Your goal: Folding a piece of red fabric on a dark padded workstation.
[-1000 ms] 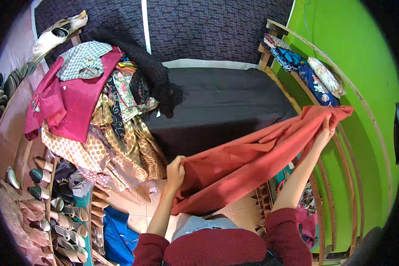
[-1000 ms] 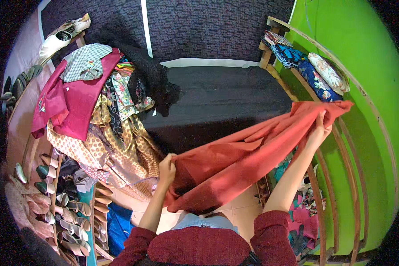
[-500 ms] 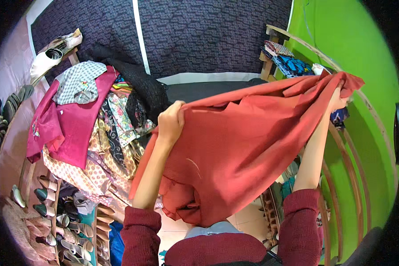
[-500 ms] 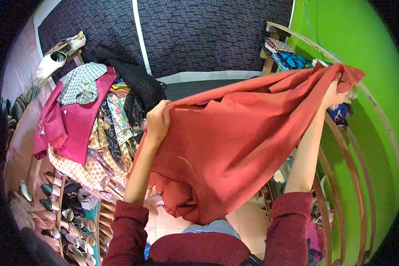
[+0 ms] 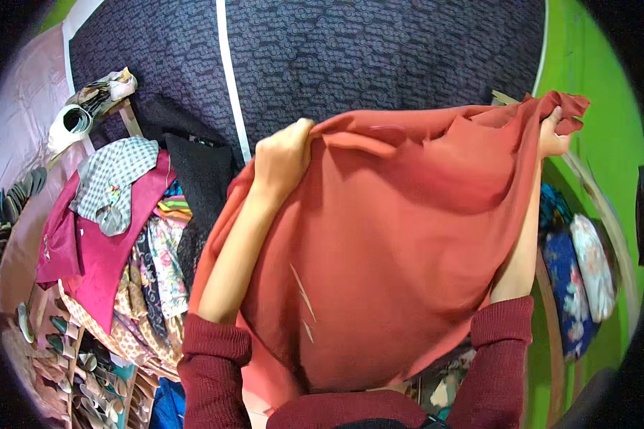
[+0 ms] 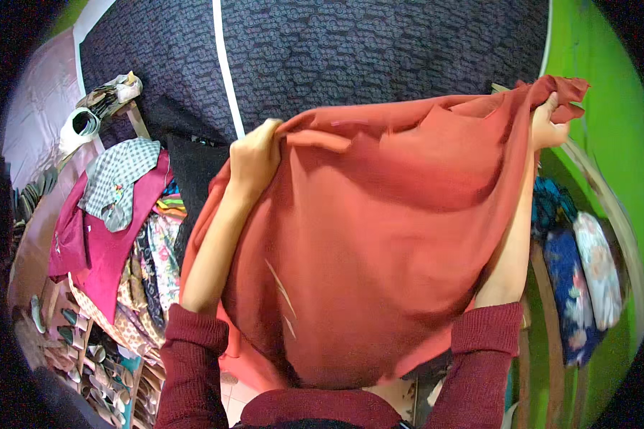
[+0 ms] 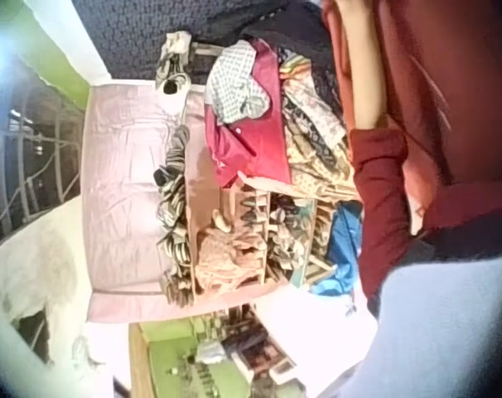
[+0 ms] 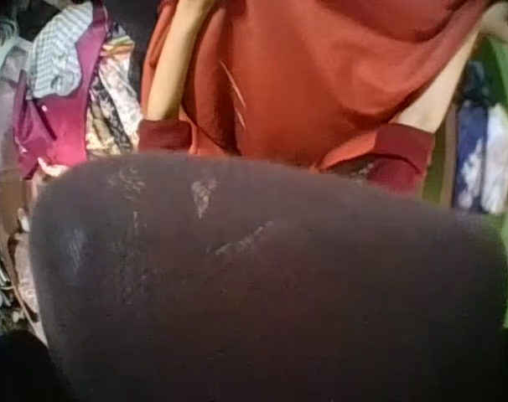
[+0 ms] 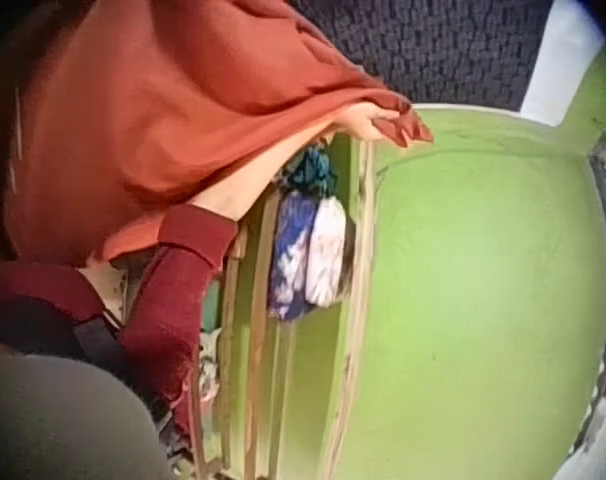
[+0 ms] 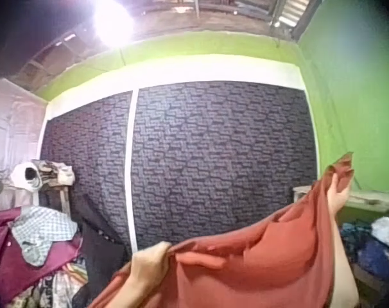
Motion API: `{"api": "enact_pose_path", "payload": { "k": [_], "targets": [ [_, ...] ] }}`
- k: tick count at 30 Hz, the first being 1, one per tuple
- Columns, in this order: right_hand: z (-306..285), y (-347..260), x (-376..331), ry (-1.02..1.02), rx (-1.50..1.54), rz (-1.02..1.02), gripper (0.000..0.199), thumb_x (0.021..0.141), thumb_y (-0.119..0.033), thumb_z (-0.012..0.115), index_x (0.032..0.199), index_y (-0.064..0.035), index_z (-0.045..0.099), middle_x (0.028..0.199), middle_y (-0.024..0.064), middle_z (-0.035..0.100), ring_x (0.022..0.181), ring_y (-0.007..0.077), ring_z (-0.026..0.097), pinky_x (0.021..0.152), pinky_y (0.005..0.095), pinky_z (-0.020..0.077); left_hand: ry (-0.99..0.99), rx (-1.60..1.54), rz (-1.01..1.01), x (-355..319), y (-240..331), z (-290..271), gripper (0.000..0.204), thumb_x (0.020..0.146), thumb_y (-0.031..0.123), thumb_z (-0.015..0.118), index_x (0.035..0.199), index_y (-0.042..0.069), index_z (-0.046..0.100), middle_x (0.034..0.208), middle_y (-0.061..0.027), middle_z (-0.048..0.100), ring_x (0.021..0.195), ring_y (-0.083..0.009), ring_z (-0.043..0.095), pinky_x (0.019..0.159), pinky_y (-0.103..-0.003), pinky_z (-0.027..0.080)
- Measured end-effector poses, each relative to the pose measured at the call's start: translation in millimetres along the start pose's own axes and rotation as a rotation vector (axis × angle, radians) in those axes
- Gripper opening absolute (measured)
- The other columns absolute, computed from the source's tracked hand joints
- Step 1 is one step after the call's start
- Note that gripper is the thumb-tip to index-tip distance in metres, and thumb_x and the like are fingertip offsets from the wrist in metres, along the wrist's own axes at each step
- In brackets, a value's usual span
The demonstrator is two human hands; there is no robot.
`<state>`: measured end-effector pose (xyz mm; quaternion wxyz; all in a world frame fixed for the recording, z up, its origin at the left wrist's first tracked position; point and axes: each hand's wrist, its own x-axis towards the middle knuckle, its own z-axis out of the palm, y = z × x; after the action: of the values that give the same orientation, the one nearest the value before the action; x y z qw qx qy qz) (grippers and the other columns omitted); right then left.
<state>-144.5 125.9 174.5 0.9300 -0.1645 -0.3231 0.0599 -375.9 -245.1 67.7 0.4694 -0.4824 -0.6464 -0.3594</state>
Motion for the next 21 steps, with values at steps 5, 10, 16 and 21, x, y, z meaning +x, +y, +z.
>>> {"api": "enact_pose_path", "payload": {
  "k": [5,10,16,21],
  "targets": [
    [21,77,-99,-0.177,-0.081,-0.196,0.035,0.072,-0.031,0.07,0.083,0.002,0.065,0.073,0.0195,0.064,0.067,0.0327,0.062,0.059,0.0377,0.047,-0.348,0.29,0.108,-29,-92,114,0.012,0.083,0.017,0.047,0.077,0.008,0.044,0.063,-0.0079,0.057,0.056,-0.0257,0.06,0.047,-0.036,0.047],
    [-74,162,-226,-0.987,-0.556,0.033,0.041,0.076,-0.04,0.064,0.073,0.0001,0.059,0.072,0.0229,0.059,0.065,0.0399,0.057,0.056,0.0453,0.0438,-0.738,0.381,-0.115,-181,-125,180,0.02,0.082,0.028,0.052,0.084,0.008,0.049,0.069,-0.0082,0.059,0.064,-0.0267,0.061,0.056,-0.04,0.047],
    [-191,222,-279,-1.571,-0.703,0.088,0.059,0.076,-0.026,0.062,0.126,-0.0033,0.038,0.128,0.0189,0.041,0.119,0.0342,0.038,0.097,0.0476,0.0299,-0.65,0.132,-0.157,-174,-87,180,0.033,0.076,0.019,0.061,0.105,0.007,0.051,0.102,-0.0099,0.056,0.1,-0.0258,0.049,0.083,-0.039,0.039],
    [-215,199,-240,-1.777,-0.506,0.022,0.037,0.085,-0.015,0.048,0.119,-0.0011,0.048,0.127,0.0169,0.044,0.124,0.033,0.034,0.103,0.0471,0.0211,-1.203,-0.309,-0.449,-147,-7,89,0.036,0.078,0.032,0.06,0.098,0.002,0.056,0.091,-0.018,0.059,0.088,-0.034,0.056,0.078,-0.04,0.044]
  ]
}}
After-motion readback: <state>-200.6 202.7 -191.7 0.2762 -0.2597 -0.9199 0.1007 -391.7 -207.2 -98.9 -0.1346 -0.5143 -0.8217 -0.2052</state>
